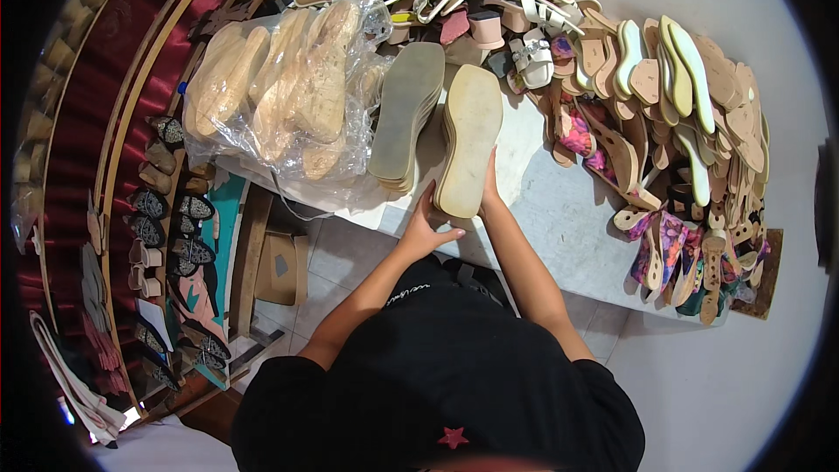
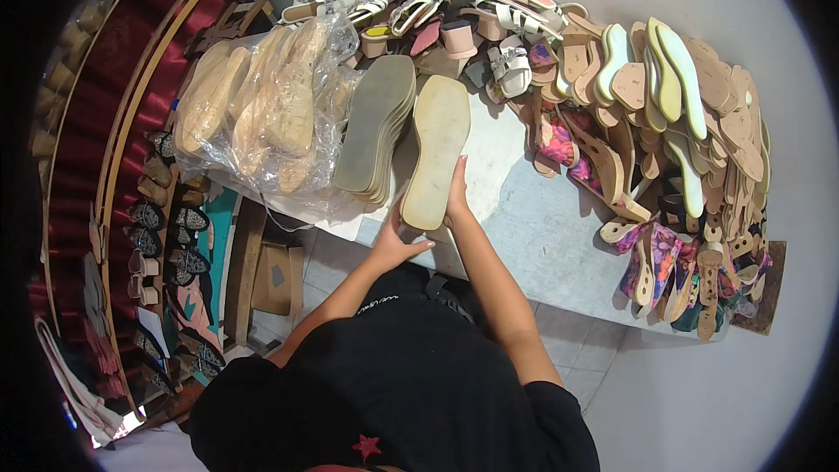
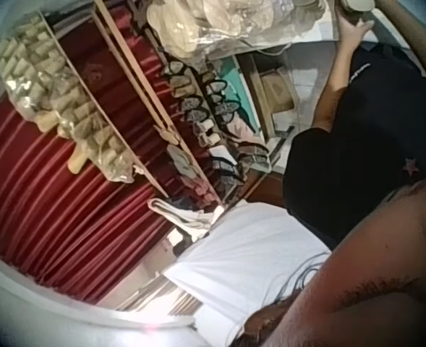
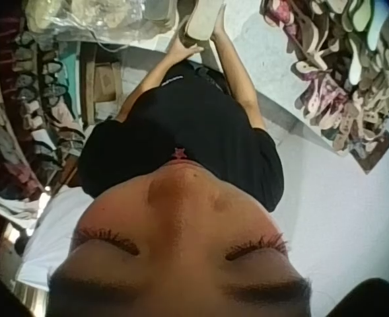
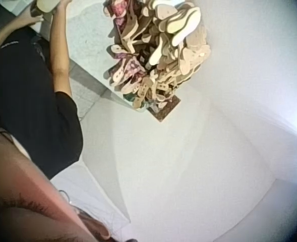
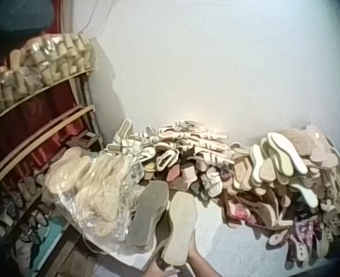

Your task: Sorting and stacking various shoe insoles and soles on a workbench.

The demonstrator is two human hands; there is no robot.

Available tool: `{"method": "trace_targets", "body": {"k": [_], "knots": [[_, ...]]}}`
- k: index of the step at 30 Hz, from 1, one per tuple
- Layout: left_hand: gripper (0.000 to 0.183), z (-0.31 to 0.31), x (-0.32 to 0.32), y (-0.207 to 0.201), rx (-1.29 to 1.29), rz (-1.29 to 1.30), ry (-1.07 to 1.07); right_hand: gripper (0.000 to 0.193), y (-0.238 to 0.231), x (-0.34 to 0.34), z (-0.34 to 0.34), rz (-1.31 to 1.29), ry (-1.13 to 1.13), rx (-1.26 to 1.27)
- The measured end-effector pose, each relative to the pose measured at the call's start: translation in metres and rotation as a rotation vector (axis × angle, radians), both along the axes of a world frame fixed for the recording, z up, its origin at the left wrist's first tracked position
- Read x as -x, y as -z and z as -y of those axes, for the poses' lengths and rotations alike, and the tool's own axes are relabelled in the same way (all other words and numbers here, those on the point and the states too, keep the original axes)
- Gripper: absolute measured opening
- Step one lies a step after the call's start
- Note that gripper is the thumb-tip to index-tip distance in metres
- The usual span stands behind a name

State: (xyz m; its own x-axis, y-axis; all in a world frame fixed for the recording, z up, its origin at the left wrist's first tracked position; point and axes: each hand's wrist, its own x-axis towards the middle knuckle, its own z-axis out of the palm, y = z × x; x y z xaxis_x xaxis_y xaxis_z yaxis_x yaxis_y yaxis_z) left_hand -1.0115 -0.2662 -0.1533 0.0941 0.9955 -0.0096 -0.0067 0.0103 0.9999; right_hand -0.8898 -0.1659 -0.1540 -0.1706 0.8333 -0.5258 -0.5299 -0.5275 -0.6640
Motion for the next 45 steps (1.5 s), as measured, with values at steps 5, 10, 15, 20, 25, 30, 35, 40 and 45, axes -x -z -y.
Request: {"method": "trace_targets", "body": {"k": [5, 10, 15, 20, 25, 30, 35, 40, 45], "knots": [[0.085, -0.001, -0.003, 0.011, -0.102, -0.493, -0.139, 0.072, -0.010, 0.001, 0.002, 0.050, 0.011, 0.003], [0.079, -0.009, -0.005, 0.029, -0.173, -0.646, -0.164, 0.070, -0.034, 0.009, 0.004, 0.091, 0.004, -0.044], [0.074, -0.013, -0.008, 0.028, -0.275, -0.728, -0.179, 0.069, -0.031, 0.007, 0.002, 0.107, -0.021, -0.024], [0.071, -0.014, -0.005, 0.024, -0.268, -0.744, -0.207, 0.073, -0.026, 0.013, -0.001, 0.110, -0.010, -0.022], [0.070, -0.014, -0.003, 0.024, -0.179, -0.687, -0.237, 0.075, -0.028, 0.017, -0.002, -0.022, -0.018, -0.013], [0.067, -0.005, -0.003, 0.037, -0.067, -0.494, -0.414, 0.077, -0.020, 0.021, -0.003, -0.086, 0.009, -0.035], [0.060, 0.008, -0.004, 0.027, -0.033, -0.402, -0.516, 0.081, 0.004, 0.016, -0.008, -0.157, 0.022, -0.018], [0.048, 0.002, -0.004, 0.019, -0.173, -0.574, -0.572, 0.082, 0.012, 0.017, -0.008, -0.167, 0.047, -0.019], [0.052, 0.000, -0.003, 0.031, -0.131, -0.494, -0.568, 0.082, 0.019, 0.019, -0.008, -0.170, 0.115, 0.013]]}}
